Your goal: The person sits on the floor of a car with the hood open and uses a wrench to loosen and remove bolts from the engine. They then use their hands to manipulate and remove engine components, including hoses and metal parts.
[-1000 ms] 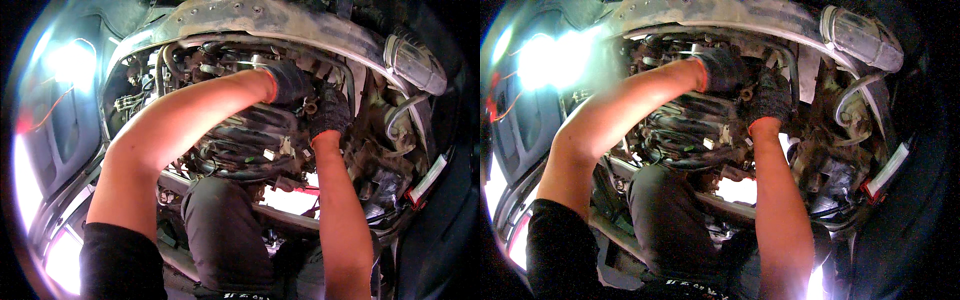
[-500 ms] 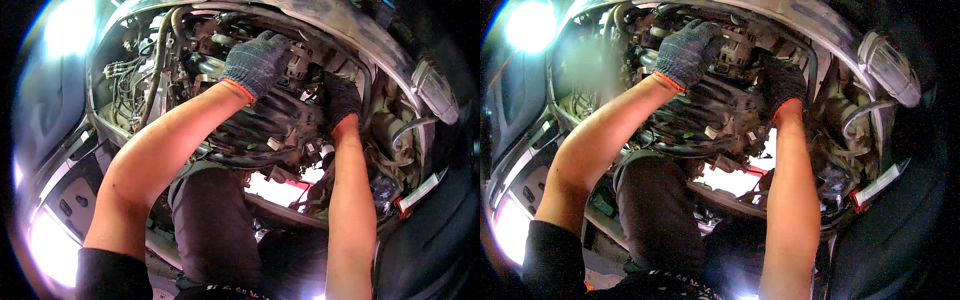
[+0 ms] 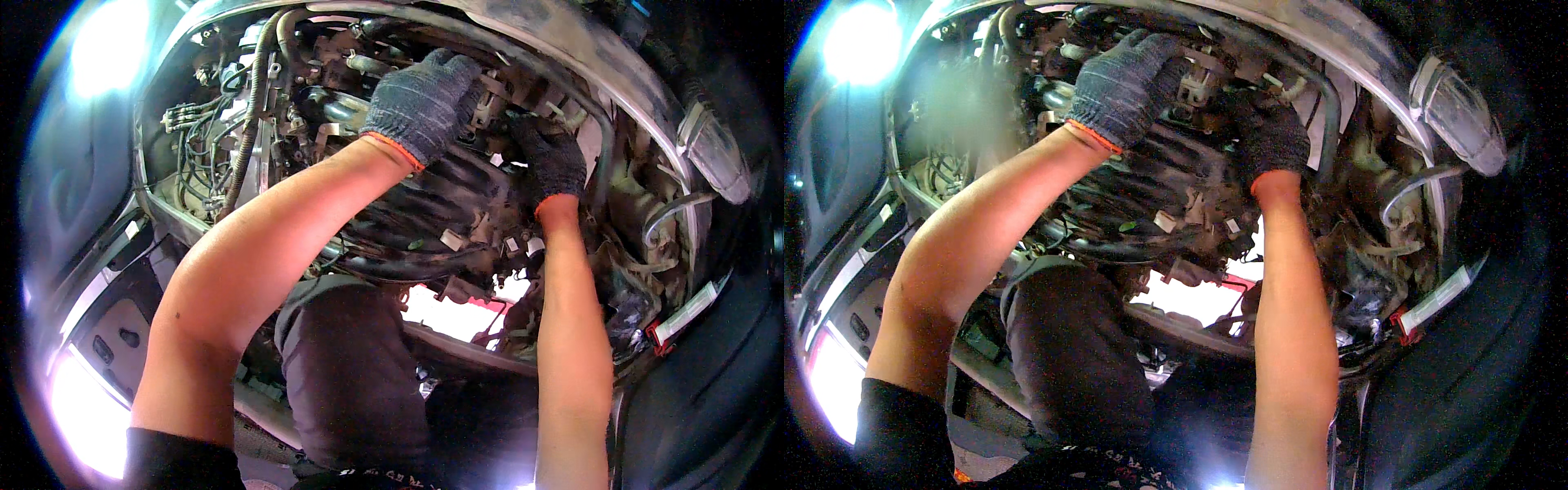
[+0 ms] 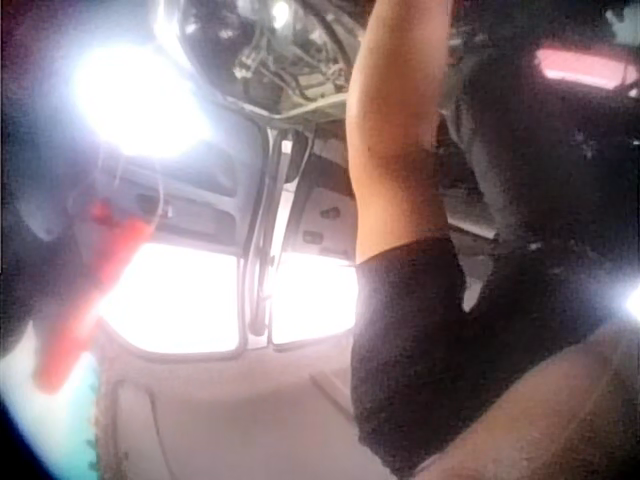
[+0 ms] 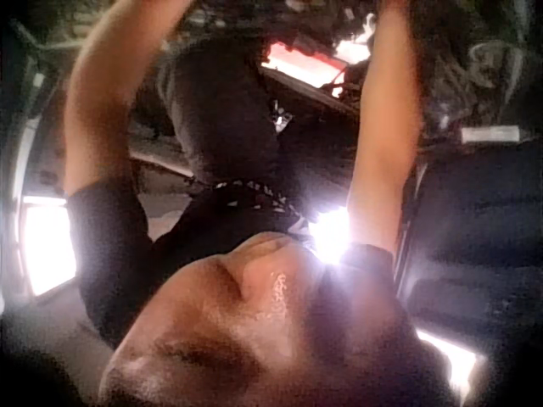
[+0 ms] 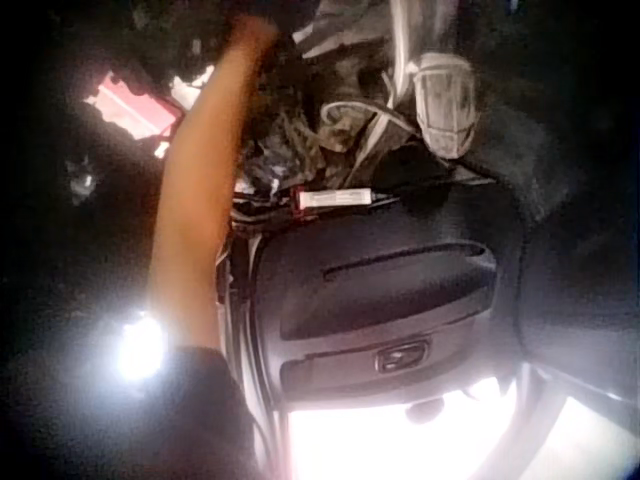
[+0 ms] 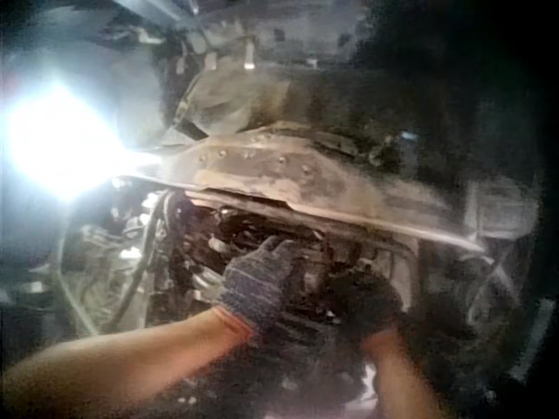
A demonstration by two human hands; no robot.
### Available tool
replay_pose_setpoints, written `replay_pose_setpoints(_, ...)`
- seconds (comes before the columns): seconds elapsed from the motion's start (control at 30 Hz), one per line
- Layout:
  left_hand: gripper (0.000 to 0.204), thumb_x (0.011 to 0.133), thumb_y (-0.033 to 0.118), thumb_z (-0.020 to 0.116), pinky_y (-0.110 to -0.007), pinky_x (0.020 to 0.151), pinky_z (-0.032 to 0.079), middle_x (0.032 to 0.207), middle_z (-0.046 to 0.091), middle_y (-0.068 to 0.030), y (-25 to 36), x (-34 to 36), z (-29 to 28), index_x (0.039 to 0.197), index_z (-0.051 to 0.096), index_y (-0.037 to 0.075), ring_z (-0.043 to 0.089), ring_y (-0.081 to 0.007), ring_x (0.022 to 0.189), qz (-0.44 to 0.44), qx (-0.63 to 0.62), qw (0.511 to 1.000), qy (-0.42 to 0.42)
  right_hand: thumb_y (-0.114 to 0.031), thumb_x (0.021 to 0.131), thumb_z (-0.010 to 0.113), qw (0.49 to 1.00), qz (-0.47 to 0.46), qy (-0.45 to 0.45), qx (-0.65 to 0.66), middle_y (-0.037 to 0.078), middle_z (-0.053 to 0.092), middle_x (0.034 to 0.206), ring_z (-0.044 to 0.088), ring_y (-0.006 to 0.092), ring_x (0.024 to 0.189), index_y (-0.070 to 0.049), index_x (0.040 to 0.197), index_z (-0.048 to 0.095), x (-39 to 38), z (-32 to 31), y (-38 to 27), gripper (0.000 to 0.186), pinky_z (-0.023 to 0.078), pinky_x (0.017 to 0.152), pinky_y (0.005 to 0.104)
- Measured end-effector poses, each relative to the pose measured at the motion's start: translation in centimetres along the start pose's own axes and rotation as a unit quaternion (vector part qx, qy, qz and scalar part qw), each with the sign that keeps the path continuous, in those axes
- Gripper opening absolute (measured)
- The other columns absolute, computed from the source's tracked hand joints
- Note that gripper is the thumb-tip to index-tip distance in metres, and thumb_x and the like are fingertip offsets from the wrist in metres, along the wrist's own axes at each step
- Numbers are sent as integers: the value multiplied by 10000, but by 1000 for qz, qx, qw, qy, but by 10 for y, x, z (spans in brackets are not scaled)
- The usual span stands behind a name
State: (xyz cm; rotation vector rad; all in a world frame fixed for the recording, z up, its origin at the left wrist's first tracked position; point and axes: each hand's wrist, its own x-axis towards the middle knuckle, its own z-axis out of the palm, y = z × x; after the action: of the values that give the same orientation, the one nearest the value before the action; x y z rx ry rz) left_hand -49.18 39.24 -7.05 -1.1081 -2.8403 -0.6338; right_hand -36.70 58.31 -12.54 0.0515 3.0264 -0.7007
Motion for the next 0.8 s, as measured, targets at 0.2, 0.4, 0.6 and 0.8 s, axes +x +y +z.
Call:
replay_pose_setpoints(0.2,174,898,225,636,-458,692,546,962,653,-137,5,3,-4,1026,650,107,655,-361,841,2,-1,1000,-23,-197,906,654,993,51,2,109,142,682,1148,646,275,1079,-61,1221,663,-6,4,11,343,505,912,364)
replay_pose_setpoints(0.4,166,892,212,634,-461,680,547,971,654,-136,7,3,-3,1022,651,109,658,-367,814,1,4,1000,0,-101,681,759,993,35,13,111,107,674,1205,605,350,1131,-179,1243,661,-7,-3,13,576,486,988,398)
replay_pose_setpoints(0.6,168,896,221,622,-460,686,551,986,661,-137,4,4,-1,1015,654,105,660,-372,821,3,14,1000,3,-104,887,593,957,58,-88,269,130,677,1223,647,269,1083,-126,1275,660,17,-8,9,394,502,954,349)
replay_pose_setpoints(0.8,195,905,239,615,-464,729,551,986,666,-161,9,5,-5,1040,656,103,662,-373,862,-25,19,999,-16,-201,967,542,938,95,-75,325,108,717,1039,676,202,936,-40,1143,693,18,25,28,282,530,819,346)
